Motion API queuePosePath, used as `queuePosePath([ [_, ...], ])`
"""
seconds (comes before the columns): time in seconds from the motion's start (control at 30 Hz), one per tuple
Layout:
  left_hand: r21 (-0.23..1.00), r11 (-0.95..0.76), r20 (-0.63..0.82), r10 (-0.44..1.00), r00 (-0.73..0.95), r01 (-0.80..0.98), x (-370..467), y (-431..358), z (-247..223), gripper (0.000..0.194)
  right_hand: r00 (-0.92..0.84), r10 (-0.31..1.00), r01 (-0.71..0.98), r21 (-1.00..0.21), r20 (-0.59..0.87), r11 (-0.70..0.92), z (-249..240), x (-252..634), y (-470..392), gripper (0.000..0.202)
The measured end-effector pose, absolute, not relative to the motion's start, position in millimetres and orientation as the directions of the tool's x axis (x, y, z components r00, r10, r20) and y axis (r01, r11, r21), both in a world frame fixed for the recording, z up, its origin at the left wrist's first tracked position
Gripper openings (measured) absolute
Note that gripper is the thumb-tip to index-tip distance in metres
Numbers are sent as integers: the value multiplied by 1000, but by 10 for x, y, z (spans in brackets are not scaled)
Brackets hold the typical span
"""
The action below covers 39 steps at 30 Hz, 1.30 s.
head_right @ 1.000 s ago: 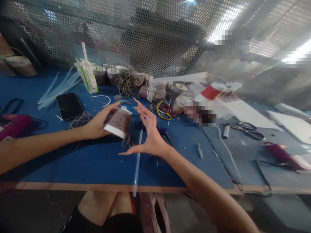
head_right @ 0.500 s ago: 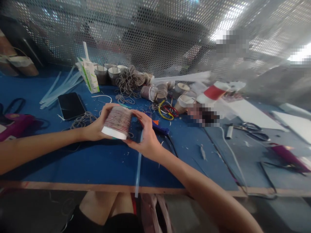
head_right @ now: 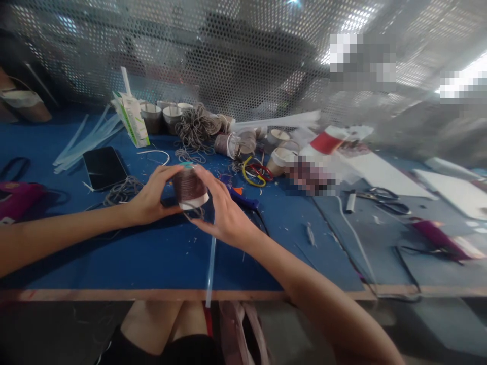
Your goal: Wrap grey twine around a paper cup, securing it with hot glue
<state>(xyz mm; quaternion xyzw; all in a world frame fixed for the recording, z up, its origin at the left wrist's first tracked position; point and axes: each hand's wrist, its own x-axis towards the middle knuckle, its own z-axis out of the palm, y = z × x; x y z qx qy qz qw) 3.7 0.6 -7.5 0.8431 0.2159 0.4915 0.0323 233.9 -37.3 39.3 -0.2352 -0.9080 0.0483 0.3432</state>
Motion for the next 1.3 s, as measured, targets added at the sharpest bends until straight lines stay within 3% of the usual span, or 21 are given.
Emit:
queuePosePath([
  [0.1,306,-853,858,440,267,424,30,25,-106,87,-659,420,399,-184,624,898,424,2346,-394,88],
  [0.2,415,-791,858,504,96,449,5,80,-156,90,-629,344,353,-137,697,925,464,2391,-459,57],
  [0.3,522,-747,827,561,-30,411,-23,142,-207,91,-603,338,271,-213,723,939,507,2472,-509,27],
  [0.4,600,-736,785,618,-52,314,-35,166,-228,95,-467,504,454,-292,727,842,574,2553,-448,19],
  [0.47,604,-757,786,617,-31,248,-31,148,-214,93,-373,630,699,-240,681,674,644,2611,-339,15],
  [0.53,517,-824,845,534,15,230,-22,110,-179,93,-290,754,887,-130,590,443,728,2693,-209,28],
  [0.6,327,-908,923,366,116,262,-13,62,-131,93,-197,864,962,-80,463,263,804,2803,-99,36],
  [0.67,112,-956,940,190,282,270,-5,17,-83,89,-194,929,968,-92,315,234,852,2912,-36,40],
  [0.73,56,-951,918,168,358,303,2,-13,-50,85,-299,946,941,-124,125,314,862,2974,-28,43],
  [0.83,165,-934,914,266,305,318,14,-18,-45,83,-424,905,905,-58,-42,422,820,2912,-94,43],
  [0.93,302,-893,892,388,232,335,26,2,-69,81,-391,920,909,158,-4,387,744,2740,-174,42],
  [1.0,330,-883,878,417,235,335,27,10,-85,81,-368,929,909,223,31,353,702,2650,-199,51],
  [1.1,334,-889,863,422,277,315,19,4,-103,83,-352,934,916,230,67,328,680,2599,-192,65],
  [1.3,367,-879,862,445,243,305,9,-3,-110,84,-271,962,933,259,48,250,727,2580,-176,36],
])
